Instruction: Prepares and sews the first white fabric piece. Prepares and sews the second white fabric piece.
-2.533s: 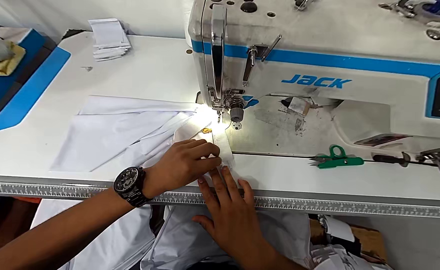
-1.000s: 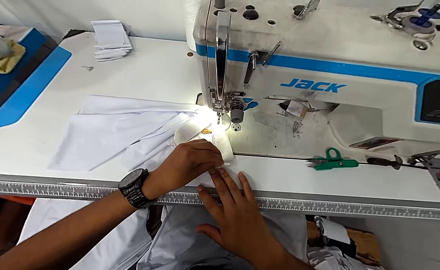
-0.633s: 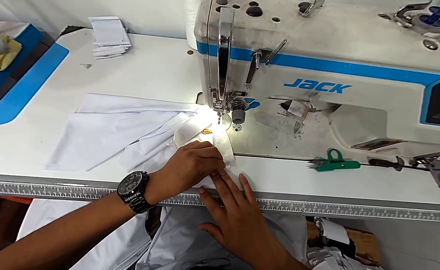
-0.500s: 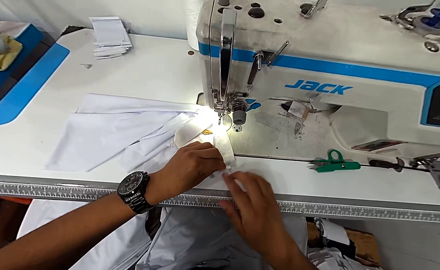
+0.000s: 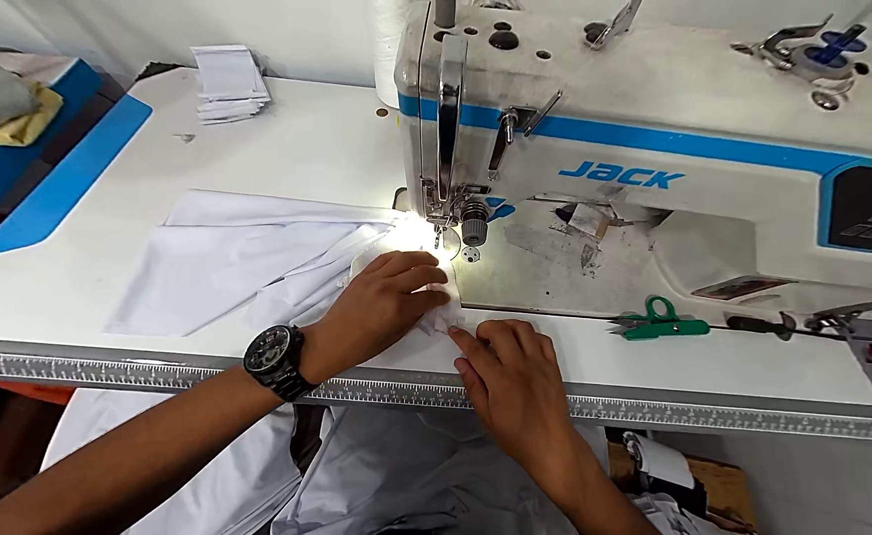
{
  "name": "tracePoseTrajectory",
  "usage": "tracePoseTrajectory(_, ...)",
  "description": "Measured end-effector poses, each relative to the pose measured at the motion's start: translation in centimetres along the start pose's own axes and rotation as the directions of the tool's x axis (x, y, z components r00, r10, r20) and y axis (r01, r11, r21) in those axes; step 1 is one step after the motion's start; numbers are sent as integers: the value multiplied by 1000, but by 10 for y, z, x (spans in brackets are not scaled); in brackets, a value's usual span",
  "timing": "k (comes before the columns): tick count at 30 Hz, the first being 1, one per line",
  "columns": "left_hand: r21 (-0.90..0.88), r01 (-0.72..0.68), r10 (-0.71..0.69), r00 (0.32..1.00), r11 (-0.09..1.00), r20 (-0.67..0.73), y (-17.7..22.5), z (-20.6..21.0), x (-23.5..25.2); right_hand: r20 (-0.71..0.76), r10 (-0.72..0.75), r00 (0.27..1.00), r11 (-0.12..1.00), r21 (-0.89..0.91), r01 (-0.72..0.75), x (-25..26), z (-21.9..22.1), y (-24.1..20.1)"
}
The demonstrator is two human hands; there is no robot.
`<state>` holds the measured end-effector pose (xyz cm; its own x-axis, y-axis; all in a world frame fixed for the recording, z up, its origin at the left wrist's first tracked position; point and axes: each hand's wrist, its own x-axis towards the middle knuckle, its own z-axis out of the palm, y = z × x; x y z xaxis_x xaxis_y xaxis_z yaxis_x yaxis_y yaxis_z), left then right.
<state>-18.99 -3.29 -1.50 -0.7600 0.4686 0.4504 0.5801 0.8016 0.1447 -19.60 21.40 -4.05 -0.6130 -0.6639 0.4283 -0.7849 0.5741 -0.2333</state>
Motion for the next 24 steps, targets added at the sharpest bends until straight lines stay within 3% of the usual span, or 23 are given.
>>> tracePoseTrajectory(3, -185, -94, 96, 995, 978, -1, -19, -11, 2, -2, 0, 1000, 1000, 9, 0, 0, 0, 1)
tracePoseTrajectory(6, -403, -5, -7, 1000, 915, -29, -32, -20, 0, -6, 6, 1000, 1000, 17, -6, 0, 0, 3)
tracePoseTrajectory(8, -365, -3, -9, 1000, 931, -29, -28, -14, -3, -3, 1, 1000, 1000, 20, -1, 0, 0, 3)
tracePoseTrajectory(13, -14, -91, 91, 996, 996, -11, -12, -3, 1, 7, -9, 1000, 1000, 15, 9, -2, -1, 4)
tracePoseTrajectory(20, -386, 77, -171, 961, 919, -217, -13, -12, -1, 5, -14, 1000, 999, 35, 14, -3, 0, 4)
tracePoseTrajectory(24, -124, -113, 99, 988, 986, -116, -2, -2, -8, 12, -13, 1000, 1000, 28, 13, -2, -1, 4)
